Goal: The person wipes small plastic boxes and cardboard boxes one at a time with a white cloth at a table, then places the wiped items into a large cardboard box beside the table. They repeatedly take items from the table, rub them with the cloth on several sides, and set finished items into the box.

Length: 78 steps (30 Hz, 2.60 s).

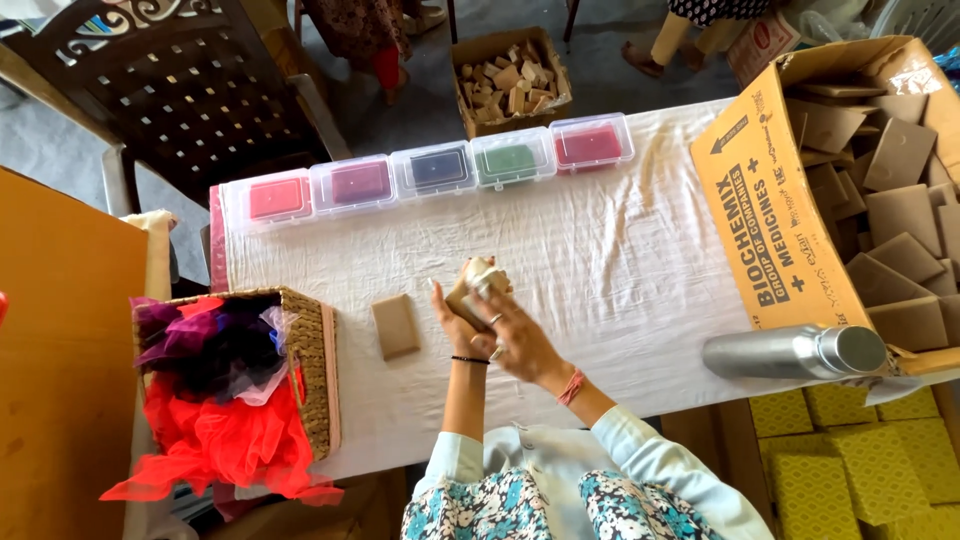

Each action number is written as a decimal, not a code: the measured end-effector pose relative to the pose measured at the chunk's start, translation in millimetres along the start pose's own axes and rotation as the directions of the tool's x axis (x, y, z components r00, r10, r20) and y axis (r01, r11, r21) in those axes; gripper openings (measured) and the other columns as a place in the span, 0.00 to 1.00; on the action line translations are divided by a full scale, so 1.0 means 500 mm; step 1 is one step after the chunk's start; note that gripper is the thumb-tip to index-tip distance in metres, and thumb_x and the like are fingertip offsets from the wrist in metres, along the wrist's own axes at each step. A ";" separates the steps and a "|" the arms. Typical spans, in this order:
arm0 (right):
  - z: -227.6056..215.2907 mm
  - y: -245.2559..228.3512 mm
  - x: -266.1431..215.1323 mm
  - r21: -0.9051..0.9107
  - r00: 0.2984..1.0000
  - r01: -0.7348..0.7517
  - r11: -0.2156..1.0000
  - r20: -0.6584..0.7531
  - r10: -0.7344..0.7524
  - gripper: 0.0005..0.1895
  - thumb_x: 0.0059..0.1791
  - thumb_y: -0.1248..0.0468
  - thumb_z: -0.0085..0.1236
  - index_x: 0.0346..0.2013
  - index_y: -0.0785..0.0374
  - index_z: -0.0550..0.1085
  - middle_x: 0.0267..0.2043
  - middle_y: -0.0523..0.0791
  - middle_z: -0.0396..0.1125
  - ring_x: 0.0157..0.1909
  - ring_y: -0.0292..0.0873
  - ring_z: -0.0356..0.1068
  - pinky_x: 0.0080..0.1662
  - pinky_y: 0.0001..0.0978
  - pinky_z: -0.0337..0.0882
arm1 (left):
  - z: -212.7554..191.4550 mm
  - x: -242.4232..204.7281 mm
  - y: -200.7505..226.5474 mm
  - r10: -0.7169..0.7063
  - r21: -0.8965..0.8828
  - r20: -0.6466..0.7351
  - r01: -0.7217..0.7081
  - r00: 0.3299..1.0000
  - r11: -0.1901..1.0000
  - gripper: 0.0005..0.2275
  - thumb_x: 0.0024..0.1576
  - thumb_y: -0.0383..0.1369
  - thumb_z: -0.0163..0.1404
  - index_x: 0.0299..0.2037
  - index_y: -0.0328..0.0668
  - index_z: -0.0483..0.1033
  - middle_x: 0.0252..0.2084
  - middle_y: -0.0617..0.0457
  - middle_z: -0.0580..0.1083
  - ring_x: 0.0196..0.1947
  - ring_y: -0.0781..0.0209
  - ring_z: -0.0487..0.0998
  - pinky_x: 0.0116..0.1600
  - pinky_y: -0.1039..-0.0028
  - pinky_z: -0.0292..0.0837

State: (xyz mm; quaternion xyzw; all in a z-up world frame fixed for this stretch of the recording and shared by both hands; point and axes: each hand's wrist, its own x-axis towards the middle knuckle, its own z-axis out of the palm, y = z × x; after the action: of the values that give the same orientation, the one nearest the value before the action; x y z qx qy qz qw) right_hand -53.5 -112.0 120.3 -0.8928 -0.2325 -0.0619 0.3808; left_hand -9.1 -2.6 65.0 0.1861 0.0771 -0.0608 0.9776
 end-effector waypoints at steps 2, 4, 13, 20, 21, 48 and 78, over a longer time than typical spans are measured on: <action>0.019 0.020 0.006 -0.024 0.999 0.025 0.999 0.025 -0.025 0.33 0.57 0.45 0.40 0.72 0.57 0.60 0.76 0.52 0.52 0.79 0.56 0.46 0.74 0.50 0.48 | -0.019 0.012 -0.026 -0.060 -0.051 0.084 0.065 0.995 0.997 0.36 0.59 0.63 0.34 0.65 0.40 0.65 0.58 0.41 0.73 0.50 0.47 0.78 0.51 0.55 0.78; 0.022 0.039 0.019 -0.044 0.997 0.057 0.997 0.052 -0.055 0.29 0.56 0.47 0.42 0.70 0.52 0.62 0.76 0.49 0.55 0.80 0.54 0.46 0.75 0.48 0.48 | -0.019 0.008 -0.035 -0.108 -0.095 0.171 0.125 0.979 0.988 0.33 0.58 0.63 0.34 0.62 0.43 0.65 0.57 0.41 0.73 0.49 0.46 0.78 0.50 0.54 0.78; 0.015 0.021 0.002 0.017 0.999 -0.037 0.999 0.005 0.036 0.30 0.58 0.48 0.40 0.73 0.58 0.61 0.78 0.51 0.49 0.80 0.56 0.43 0.75 0.50 0.45 | -0.004 0.014 -0.020 -0.098 -0.091 0.010 0.099 0.995 0.991 0.38 0.58 0.64 0.30 0.64 0.39 0.65 0.61 0.39 0.71 0.54 0.41 0.76 0.56 0.54 0.74; 0.005 0.038 0.038 0.020 0.999 -0.033 0.999 -0.024 0.033 0.31 0.58 0.47 0.38 0.74 0.54 0.58 0.79 0.48 0.49 0.81 0.52 0.43 0.76 0.49 0.45 | 0.052 -0.019 0.016 -0.146 0.005 -0.071 0.146 0.987 0.989 0.37 0.61 0.63 0.32 0.67 0.39 0.66 0.64 0.39 0.70 0.59 0.46 0.74 0.62 0.56 0.72; 0.001 0.041 0.041 0.082 0.990 -0.127 0.989 -0.046 0.131 0.34 0.59 0.46 0.37 0.76 0.59 0.55 0.79 0.52 0.47 0.81 0.54 0.41 0.75 0.51 0.44 | 0.060 -0.019 0.028 -0.187 -0.076 -0.116 0.179 0.975 0.981 0.37 0.61 0.63 0.31 0.69 0.41 0.66 0.65 0.44 0.70 0.61 0.50 0.74 0.64 0.59 0.72; 0.004 0.021 0.022 0.005 0.995 -0.048 0.999 -0.082 0.049 0.33 0.58 0.49 0.41 0.74 0.64 0.56 0.77 0.59 0.48 0.79 0.62 0.42 0.74 0.53 0.46 | -0.002 -0.001 0.011 -0.109 -0.201 -0.065 0.094 0.992 0.975 0.39 0.62 0.64 0.30 0.69 0.39 0.67 0.65 0.40 0.70 0.61 0.46 0.73 0.64 0.60 0.71; 0.116 0.107 -0.123 0.679 0.854 -0.402 0.614 0.035 0.520 0.27 0.53 0.72 0.42 0.69 0.69 0.64 0.69 0.53 0.65 0.69 0.45 0.63 0.68 0.35 0.61 | -0.183 0.042 -0.085 0.388 0.557 -0.416 -0.107 0.822 0.823 0.22 0.66 0.37 0.31 0.66 0.36 0.67 0.60 0.48 0.72 0.56 0.58 0.75 0.58 0.68 0.72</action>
State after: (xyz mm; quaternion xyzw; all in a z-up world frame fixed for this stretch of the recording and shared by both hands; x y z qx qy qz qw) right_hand -86.9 -125.8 27.1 -0.7180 0.0314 0.0513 0.6934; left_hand -6.4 -9.5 -37.7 0.4561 0.2892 0.1052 0.8350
